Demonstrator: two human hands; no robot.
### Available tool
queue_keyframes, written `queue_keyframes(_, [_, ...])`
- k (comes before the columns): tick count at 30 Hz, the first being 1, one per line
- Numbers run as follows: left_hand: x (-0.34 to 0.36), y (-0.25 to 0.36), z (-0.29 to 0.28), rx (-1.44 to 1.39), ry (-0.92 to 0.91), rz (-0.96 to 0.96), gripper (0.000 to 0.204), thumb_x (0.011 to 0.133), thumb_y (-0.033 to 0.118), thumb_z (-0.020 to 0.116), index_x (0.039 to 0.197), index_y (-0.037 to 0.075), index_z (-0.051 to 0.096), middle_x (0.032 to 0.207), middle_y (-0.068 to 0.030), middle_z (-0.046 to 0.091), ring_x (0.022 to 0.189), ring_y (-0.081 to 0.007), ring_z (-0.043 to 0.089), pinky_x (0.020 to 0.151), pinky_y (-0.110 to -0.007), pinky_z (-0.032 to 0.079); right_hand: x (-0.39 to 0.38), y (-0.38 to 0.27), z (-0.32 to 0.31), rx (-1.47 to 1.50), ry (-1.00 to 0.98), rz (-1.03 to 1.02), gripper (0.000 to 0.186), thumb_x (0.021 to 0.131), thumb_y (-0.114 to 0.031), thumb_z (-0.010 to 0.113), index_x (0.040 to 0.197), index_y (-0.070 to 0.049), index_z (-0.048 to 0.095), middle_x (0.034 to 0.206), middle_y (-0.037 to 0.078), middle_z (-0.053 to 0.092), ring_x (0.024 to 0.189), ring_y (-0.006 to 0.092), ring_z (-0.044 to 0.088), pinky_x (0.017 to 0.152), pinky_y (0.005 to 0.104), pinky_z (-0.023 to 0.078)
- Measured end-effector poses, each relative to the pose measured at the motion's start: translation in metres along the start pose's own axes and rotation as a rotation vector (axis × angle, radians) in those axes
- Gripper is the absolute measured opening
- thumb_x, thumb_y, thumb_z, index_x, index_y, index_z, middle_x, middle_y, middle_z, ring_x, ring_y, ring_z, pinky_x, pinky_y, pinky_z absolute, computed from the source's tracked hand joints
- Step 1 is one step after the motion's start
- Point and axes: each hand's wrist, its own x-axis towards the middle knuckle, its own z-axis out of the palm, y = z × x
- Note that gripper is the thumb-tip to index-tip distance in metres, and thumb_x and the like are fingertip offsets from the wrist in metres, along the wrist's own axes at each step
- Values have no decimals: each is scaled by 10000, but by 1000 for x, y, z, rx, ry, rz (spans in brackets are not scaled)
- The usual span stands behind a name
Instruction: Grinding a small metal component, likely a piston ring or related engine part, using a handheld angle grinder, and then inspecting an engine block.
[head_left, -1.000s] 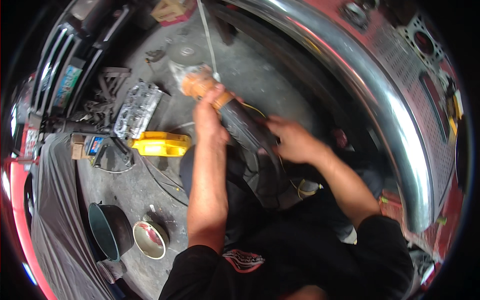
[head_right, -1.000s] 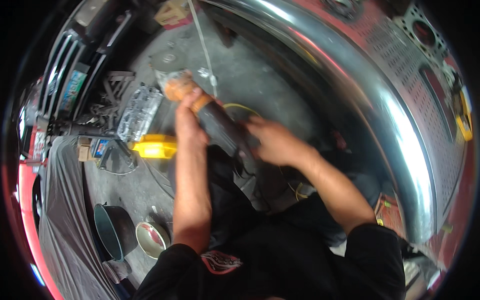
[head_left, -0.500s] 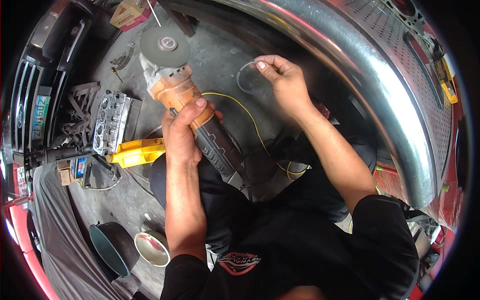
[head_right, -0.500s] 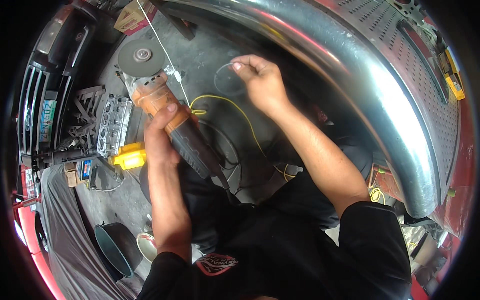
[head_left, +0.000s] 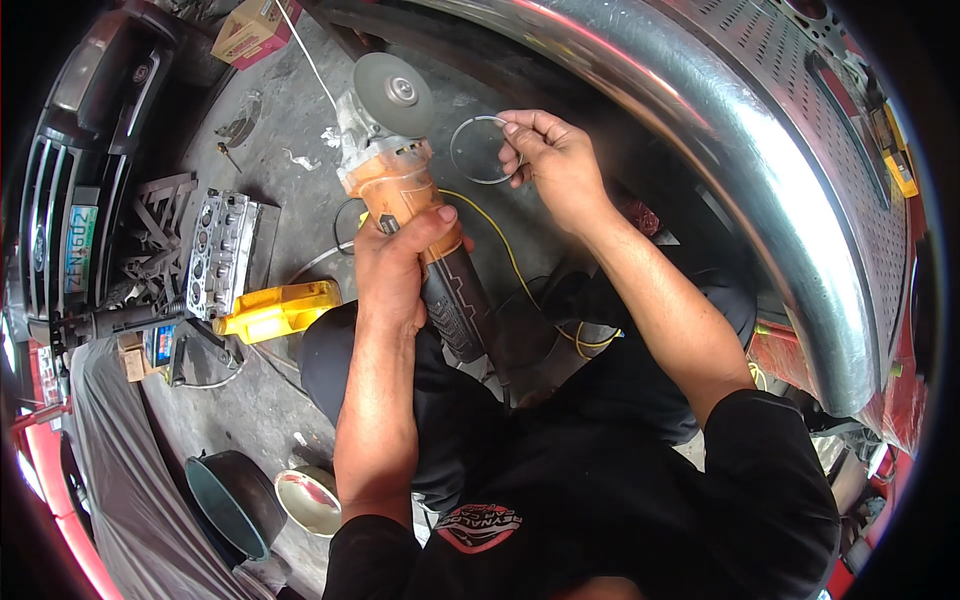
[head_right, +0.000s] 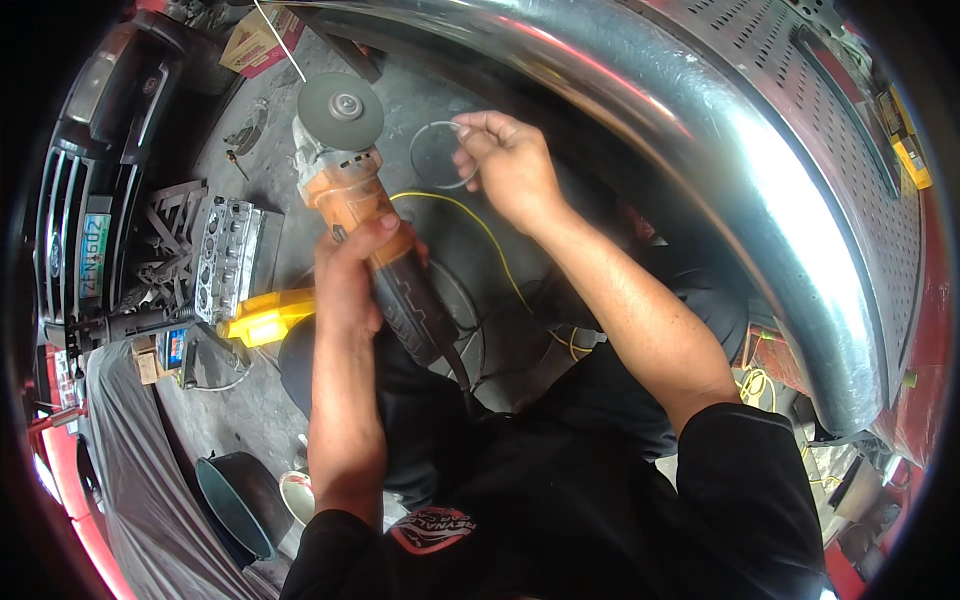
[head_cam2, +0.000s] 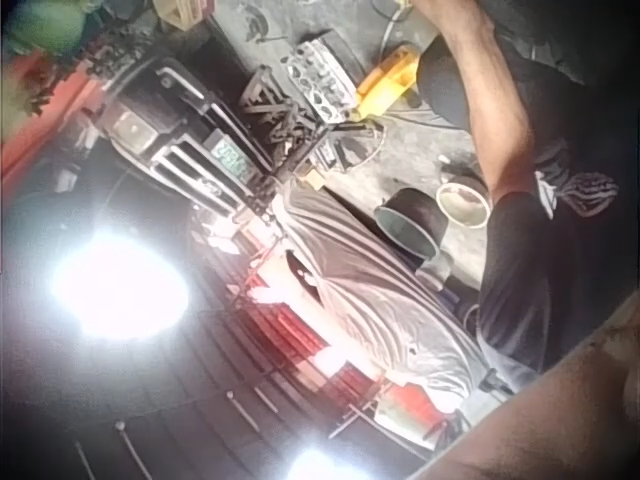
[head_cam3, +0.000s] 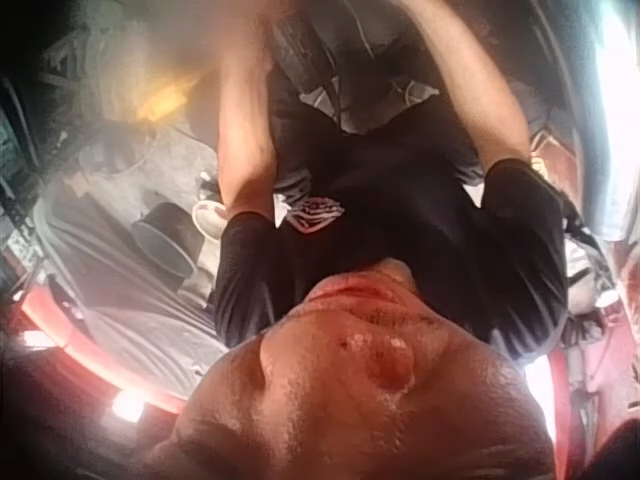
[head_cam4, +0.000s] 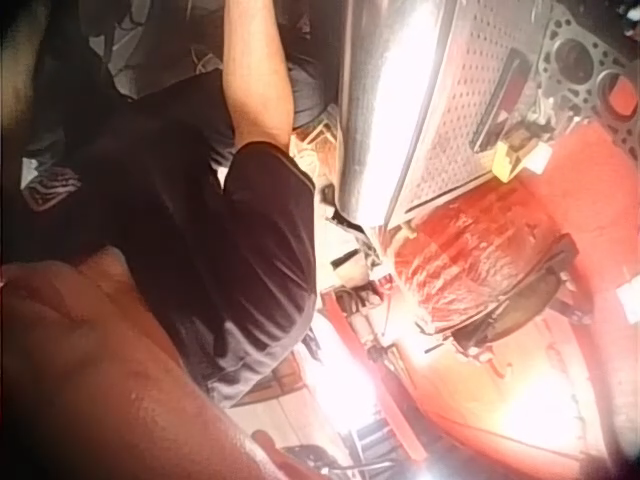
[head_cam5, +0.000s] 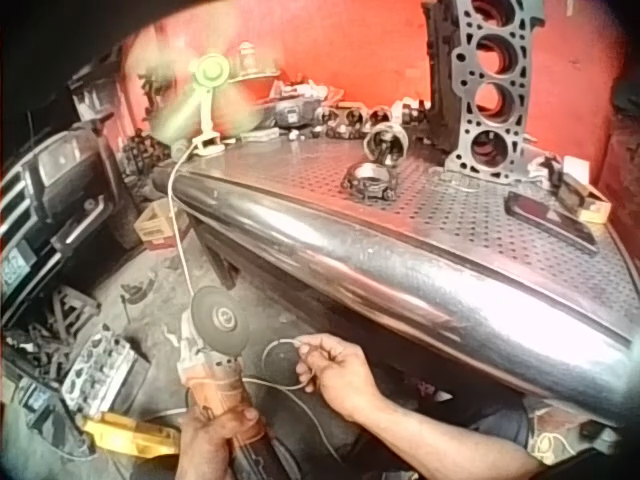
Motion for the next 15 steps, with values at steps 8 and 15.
queue_keyframes(8, [2, -6, 11, 49, 28, 10, 357, 858, 124, 788, 1137, -49, 646, 874, -149, 704, 702, -273, 732, 670, -384, 612, -1, 2, 4, 4, 13, -8, 182, 1072, -91, 623, 1181, 48, 668, 887, 110, 745, 750, 152, 708, 628, 308, 586])
queue_keyframes(15, [5, -9, 13, 27, 15, -48, 337, 849, -16, 813, 1162, -17, 686, 975, -72, 710, 807, -171, 721, 693, -343, 635, 1, 3, 2, -9, 15, -51, 149, 1073, -98, 625, 1155, 23, 657, 887, 106, 746, 755, 149, 709, 633, 308, 588])
